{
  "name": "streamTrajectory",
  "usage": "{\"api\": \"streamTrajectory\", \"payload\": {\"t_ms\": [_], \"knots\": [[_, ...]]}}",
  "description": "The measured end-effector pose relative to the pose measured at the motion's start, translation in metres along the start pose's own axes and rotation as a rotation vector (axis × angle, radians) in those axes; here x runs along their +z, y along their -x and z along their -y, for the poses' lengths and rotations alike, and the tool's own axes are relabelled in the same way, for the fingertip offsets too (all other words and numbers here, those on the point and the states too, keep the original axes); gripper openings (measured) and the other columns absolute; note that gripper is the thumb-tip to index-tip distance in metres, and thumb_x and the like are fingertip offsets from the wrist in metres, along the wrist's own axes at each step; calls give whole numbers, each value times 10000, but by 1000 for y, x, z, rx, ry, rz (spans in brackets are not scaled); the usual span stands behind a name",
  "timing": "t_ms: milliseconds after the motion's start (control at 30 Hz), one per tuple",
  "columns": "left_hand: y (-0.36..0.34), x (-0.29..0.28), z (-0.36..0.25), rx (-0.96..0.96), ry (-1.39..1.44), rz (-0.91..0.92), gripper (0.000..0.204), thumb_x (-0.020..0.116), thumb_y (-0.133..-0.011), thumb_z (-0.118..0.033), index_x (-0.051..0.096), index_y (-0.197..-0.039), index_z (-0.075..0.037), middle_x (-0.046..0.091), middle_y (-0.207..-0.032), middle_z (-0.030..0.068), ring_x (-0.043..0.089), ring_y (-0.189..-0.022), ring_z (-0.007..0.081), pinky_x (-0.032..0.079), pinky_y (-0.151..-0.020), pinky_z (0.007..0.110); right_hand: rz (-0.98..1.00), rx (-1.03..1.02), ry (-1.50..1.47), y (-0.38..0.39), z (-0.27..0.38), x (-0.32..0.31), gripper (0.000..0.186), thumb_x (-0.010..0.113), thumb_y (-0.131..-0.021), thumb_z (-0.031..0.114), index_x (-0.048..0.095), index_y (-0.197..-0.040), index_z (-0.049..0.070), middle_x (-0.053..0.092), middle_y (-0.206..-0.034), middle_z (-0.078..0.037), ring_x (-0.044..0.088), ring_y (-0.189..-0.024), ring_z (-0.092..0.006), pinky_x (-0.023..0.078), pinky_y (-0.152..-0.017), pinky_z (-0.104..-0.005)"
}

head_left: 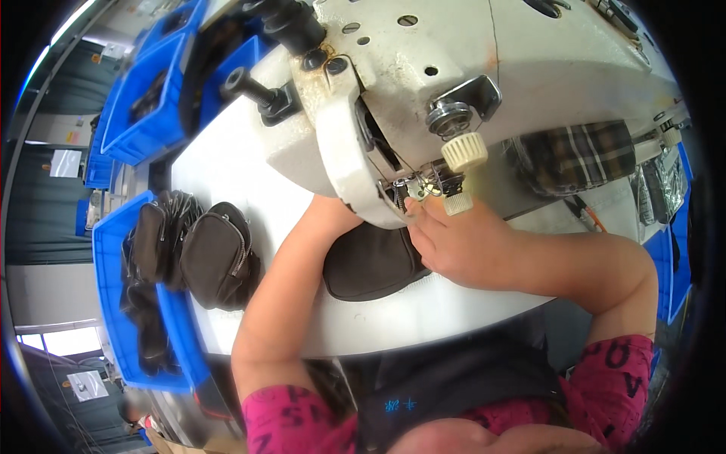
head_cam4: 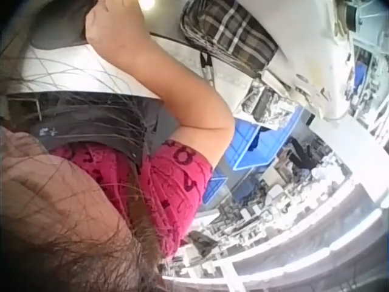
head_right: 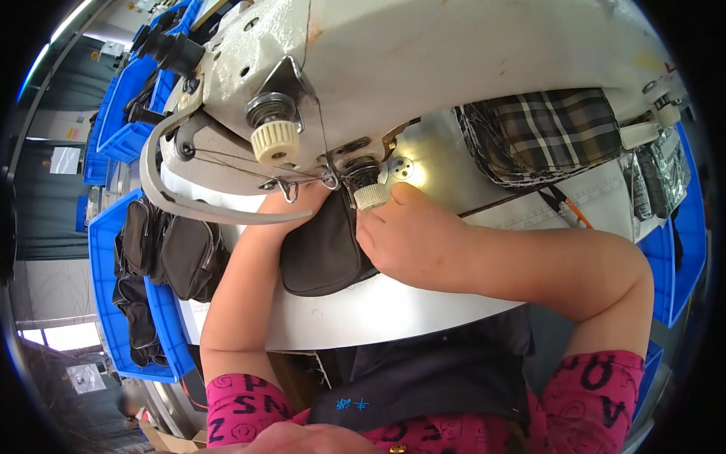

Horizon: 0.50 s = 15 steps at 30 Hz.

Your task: Sewing pieces of leather together using a sewing machine.

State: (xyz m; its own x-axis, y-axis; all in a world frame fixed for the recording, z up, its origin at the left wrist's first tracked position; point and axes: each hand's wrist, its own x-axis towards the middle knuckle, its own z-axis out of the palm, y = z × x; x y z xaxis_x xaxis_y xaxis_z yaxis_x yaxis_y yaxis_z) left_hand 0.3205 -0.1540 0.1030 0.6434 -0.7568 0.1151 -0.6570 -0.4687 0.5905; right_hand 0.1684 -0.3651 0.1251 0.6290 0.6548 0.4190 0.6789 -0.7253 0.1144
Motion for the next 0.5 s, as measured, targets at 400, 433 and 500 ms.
{"api": "streamTrajectory", "payload": {"t_ms": [400,433,500], "knots": [[-25,10,29,304,-117,-54,539,702,-959,-213,567,-1474,-124,547,-1524,120,480,-1432,318,384,-1184,443,124,23,-43,-1,-6,-2,449,650,-784,128,694,-1171,-95,663,-906,-111,558,-653,-210,398,-659,-382],[-25,8,32,295,-93,-12,537,709,-950,-197,579,-1466,-124,556,-1519,118,488,-1429,314,389,-1182,441,145,7,22,-2,-5,-2,439,650,-790,133,694,-1164,-93,702,-995,-147,578,-673,-211,417,-671,-381],[-25,5,22,383,-70,-72,483,722,-927,-150,636,-1402,-111,614,-1447,129,549,-1371,317,439,-1130,438,135,-5,83,-5,-5,-10,439,652,-793,136,695,-1166,-91,706,-1073,-174,599,-697,-213,430,-684,-377]]}}
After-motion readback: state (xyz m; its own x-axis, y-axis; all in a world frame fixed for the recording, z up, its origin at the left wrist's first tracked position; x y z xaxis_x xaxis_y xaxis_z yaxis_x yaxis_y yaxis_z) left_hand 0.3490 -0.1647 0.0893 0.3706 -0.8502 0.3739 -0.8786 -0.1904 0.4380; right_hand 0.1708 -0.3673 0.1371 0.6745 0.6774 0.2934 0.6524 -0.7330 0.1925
